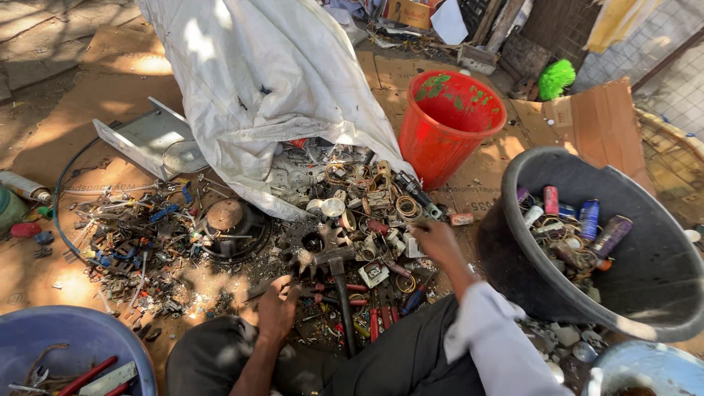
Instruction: The person sits on the ground and uses a hammer to break apart and separate various metal items from a pile of scrap. They repeatedly strike metal objects to dislodge parts and sort them into different piles or containers.
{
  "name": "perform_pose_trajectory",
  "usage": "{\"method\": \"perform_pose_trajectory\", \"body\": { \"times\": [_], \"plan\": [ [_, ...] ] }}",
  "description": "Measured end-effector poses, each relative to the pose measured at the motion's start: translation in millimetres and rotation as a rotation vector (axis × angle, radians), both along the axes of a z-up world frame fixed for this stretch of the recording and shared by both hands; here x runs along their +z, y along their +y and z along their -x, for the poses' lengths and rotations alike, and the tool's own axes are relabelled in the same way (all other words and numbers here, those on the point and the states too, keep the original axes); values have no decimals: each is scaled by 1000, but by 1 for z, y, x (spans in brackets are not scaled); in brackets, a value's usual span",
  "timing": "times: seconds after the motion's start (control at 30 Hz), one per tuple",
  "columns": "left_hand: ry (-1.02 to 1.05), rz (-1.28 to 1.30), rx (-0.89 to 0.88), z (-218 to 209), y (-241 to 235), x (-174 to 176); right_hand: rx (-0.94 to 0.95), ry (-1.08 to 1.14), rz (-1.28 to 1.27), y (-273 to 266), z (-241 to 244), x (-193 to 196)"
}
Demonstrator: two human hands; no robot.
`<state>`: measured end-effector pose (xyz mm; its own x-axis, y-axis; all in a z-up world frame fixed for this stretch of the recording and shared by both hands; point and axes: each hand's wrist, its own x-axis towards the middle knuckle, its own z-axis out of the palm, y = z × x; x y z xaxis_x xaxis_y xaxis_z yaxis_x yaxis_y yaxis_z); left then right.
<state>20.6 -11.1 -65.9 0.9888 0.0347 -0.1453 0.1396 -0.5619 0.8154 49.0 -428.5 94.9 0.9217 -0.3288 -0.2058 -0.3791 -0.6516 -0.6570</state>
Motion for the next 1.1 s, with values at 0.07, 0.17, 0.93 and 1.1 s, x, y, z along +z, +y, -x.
{"method": "perform_pose_trajectory", "body": {
  "times": [0.07, 0.17, 0.93, 1.1],
  "plan": [
    [112, 14, -5, -4, -1, -11, 98, -3, 330, 5, -30, -18],
    [277, -9, -23, -7, -2, -12, 126, 13, 559, 5, -61, -32],
    [341, 905, -73, -5, -18, 95, -223, 120, -745, 113, 14, -2],
    [287, 703, -216, 13, -12, 106, 110, 148, -456, 201, 69, -25]
  ]
}}
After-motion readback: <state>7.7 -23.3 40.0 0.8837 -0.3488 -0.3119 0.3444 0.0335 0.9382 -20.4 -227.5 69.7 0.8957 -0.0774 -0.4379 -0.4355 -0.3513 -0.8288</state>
